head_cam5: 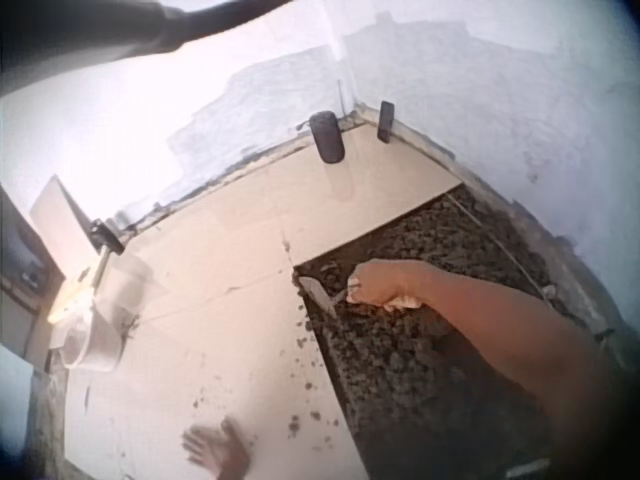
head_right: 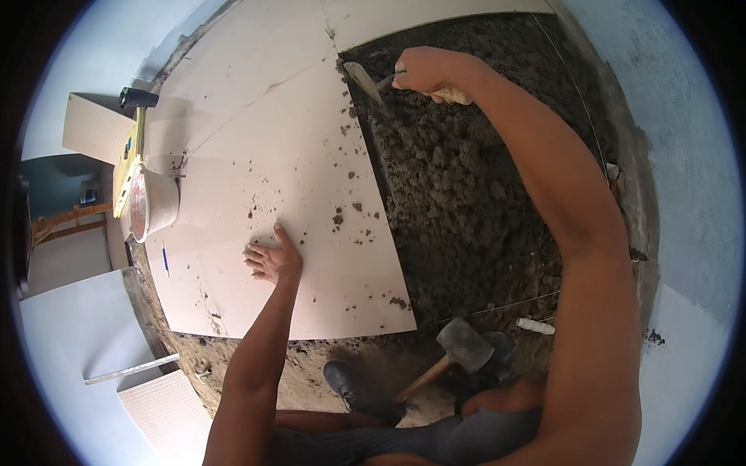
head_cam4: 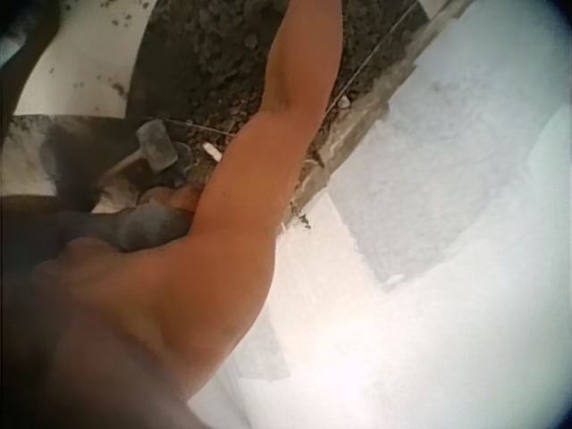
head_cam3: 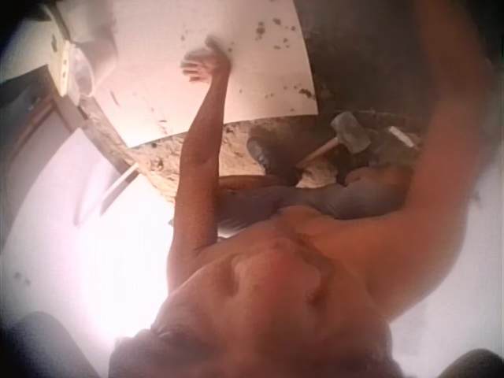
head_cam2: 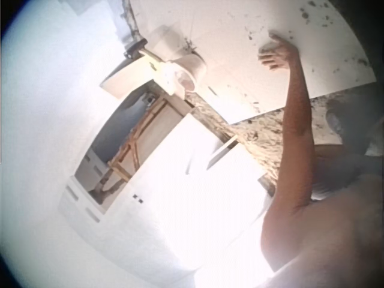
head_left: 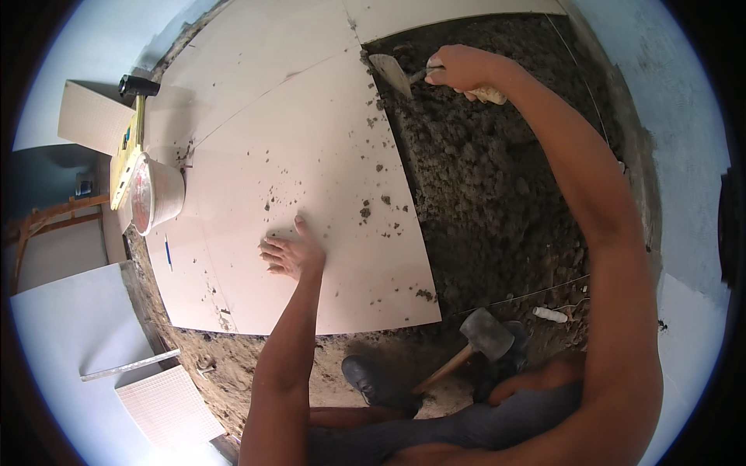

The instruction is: The person pours cement from a bucket onto the floor, spreads it with a trowel, and places a tile. They then use a mallet to tap the tile into position and continue spreading cement to prepare for the next tile.

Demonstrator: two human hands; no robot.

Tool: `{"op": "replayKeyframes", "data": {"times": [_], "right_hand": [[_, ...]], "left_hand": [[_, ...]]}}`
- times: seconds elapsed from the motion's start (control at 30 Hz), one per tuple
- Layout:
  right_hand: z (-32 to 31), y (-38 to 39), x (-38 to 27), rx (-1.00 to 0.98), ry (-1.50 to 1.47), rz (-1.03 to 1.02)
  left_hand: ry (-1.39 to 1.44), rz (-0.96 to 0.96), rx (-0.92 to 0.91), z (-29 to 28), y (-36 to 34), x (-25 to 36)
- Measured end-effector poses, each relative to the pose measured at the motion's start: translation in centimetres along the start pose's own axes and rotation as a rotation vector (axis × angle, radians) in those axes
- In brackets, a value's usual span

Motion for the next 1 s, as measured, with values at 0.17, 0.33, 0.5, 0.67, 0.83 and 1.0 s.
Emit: {"op": "replayKeyframes", "data": {"times": [0.17, 0.33, 0.5, 0.67, 0.83, 1.0], "right_hand": [[0.5, 0.9, -1.6, -0.055, -0.082, 0.037], [3.4, 5.3, -3.9, -0.184, -0.076, 0.033], [7.8, 10.1, -4.3, -0.184, -0.073, 0.084], [12.2, 15.7, -4.8, -0.038, -0.060, 0.103], [8.7, 17.4, -5.9, 0.068, -0.222, 0.211], [11.6, 12.9, -2.7, -0.021, -0.190, 0.216]], "left_hand": [[0.015, 0.036, -0.005, 0.0, 0.3, 0.4], [0.029, 0.028, 0.015, 0.2, 0.0, 0.0], [0.012, 0.040, 0.029, 0.3, 0.2, 0.3], [0.037, 0.030, 0.048, 0.6, -0.2, 0.0], [0.029, 0.026, 0.057, 0.7, -0.1, -0.5], [0.043, 0.052, 0.040, 1.2, 0.0, 0.5]]}}
Point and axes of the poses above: each hand's wrist, its own y-axis away from the middle knuckle, its own z-axis out of the palm, x = y × z, the point moved 2 cm from there along -y, towards the middle knuckle, and after that the axes turned 8 degrees about -y, right-handed, at the moved point
